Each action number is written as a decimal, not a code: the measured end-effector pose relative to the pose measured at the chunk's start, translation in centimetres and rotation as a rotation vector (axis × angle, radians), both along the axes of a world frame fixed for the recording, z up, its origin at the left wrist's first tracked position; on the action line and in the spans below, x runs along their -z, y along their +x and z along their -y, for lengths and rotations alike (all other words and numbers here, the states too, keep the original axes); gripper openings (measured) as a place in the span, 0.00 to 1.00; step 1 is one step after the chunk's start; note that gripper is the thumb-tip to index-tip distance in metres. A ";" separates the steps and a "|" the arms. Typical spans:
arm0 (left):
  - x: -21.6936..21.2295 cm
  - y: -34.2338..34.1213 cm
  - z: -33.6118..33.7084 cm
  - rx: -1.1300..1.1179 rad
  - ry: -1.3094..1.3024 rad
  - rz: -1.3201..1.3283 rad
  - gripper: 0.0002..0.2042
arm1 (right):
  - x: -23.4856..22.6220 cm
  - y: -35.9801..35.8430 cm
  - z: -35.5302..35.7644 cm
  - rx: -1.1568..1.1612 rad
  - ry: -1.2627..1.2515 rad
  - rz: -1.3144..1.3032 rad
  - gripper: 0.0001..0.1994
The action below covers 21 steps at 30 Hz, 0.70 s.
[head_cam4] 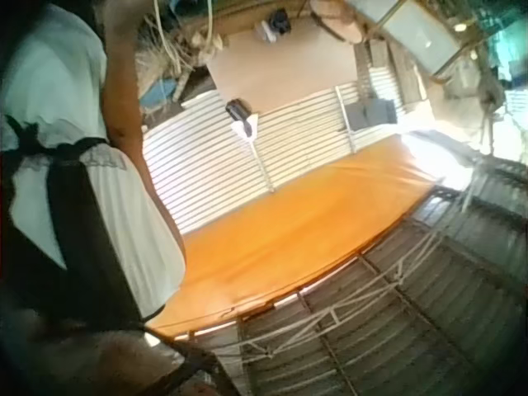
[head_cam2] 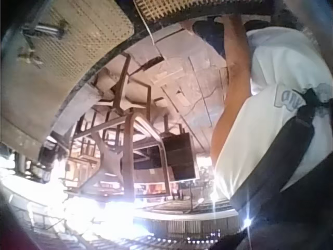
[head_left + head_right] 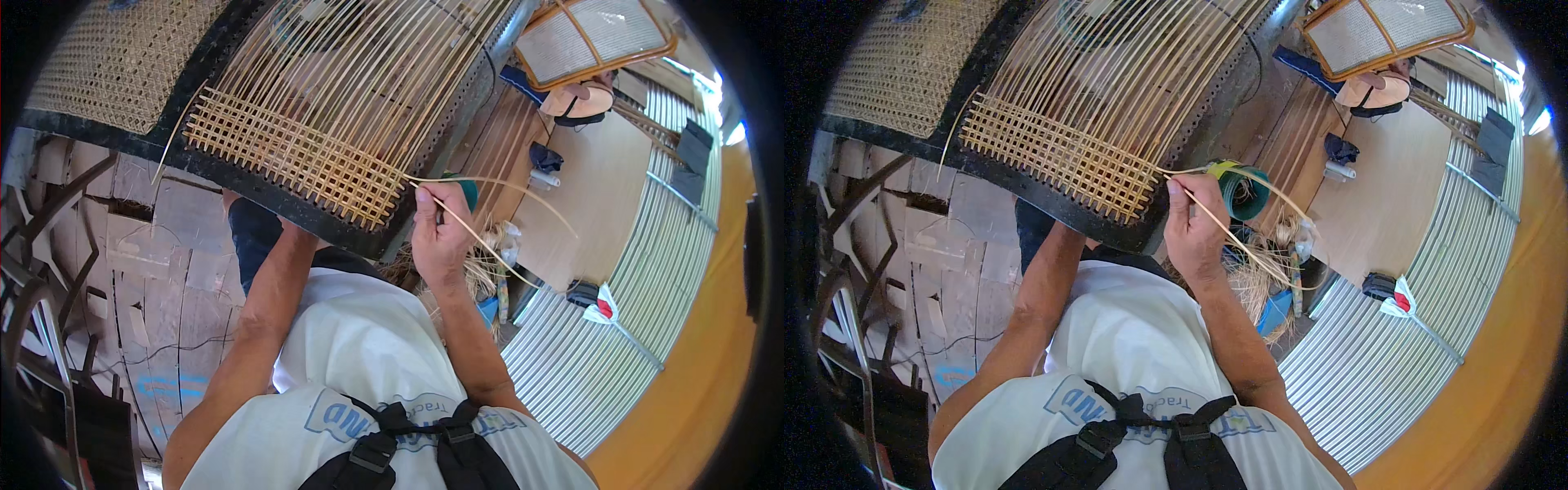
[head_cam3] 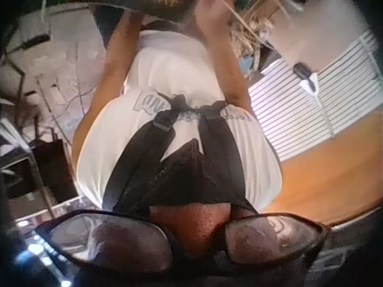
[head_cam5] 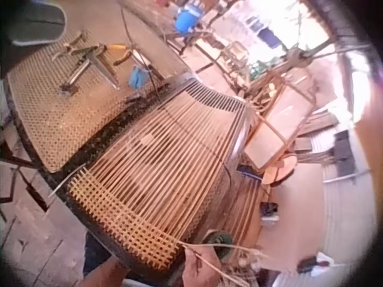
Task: Weaving thin rattan or bamboo strips into a pre-structured frame to create a mesh furniture surface.
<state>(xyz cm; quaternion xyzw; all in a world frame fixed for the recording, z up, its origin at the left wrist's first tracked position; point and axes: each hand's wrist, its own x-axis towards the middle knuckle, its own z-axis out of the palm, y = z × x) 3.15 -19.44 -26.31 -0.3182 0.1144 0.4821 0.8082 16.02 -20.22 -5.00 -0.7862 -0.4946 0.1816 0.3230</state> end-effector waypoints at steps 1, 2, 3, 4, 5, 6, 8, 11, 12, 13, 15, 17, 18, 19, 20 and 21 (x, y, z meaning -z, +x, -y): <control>-0.9 -0.2 -0.3 -0.008 -0.164 -0.007 0.36 | 0.0 -0.2 -0.6 -0.093 0.043 0.092 0.02; -0.5 -0.2 -0.1 -0.007 -0.163 -0.007 0.36 | -0.1 -0.3 -1.0 -0.183 0.087 0.185 0.02; 0.2 -0.3 0.2 -0.078 -0.289 0.205 0.36 | -0.1 -0.3 -1.0 -0.183 0.054 0.226 0.02; 1.2 -0.5 0.5 -0.150 -0.414 0.415 0.37 | 0.0 -0.3 -1.1 -0.180 0.056 0.225 0.02; 3.9 -0.4 2.0 -0.149 -0.411 0.413 0.37 | 0.1 -0.3 -1.2 -0.175 0.059 0.214 0.01; 6.8 0.3 3.0 0.064 -0.041 -0.016 0.36 | 0.0 -0.4 -1.2 -0.173 0.059 0.202 0.01; 12.3 1.2 4.8 0.477 0.703 -0.884 0.34 | 0.0 -0.7 -1.3 -0.181 0.059 0.197 0.01; 15.9 1.2 6.3 0.769 1.106 -1.372 0.34 | 0.3 -0.4 -1.2 -0.181 0.049 0.200 0.01; 16.3 0.9 6.7 0.853 1.129 -1.425 0.34 | 0.3 -0.2 -1.1 -0.182 0.035 0.202 0.01; 16.7 0.6 7.2 0.943 1.147 -1.479 0.35 | 0.0 -0.1 -1.0 -0.179 0.037 0.198 0.01; 18.3 -0.6 6.7 1.126 1.177 -1.587 0.36 | -1.4 0.0 -1.1 -0.165 0.079 0.024 0.05; 20.9 -4.1 5.8 1.315 1.199 -1.696 0.36 | -3.8 0.5 -0.5 -0.131 0.105 0.041 0.08; 22.6 -6.6 5.0 1.417 1.192 -1.759 0.37 | -5.4 0.7 -0.3 -0.131 0.092 0.080 0.07; 23.9 -8.4 4.1 1.523 1.182 -1.819 0.37 | -6.8 0.9 -0.2 -0.131 0.078 0.117 0.06; 24.7 -10.5 4.7 1.623 1.187 -1.868 0.37 | -7.9 1.2 0.1 -0.124 0.083 0.112 0.06; 25.4 -12.6 5.2 1.726 1.194 -1.917 0.38 | -8.8 1.6 0.5 -0.073 0.119 0.117 0.05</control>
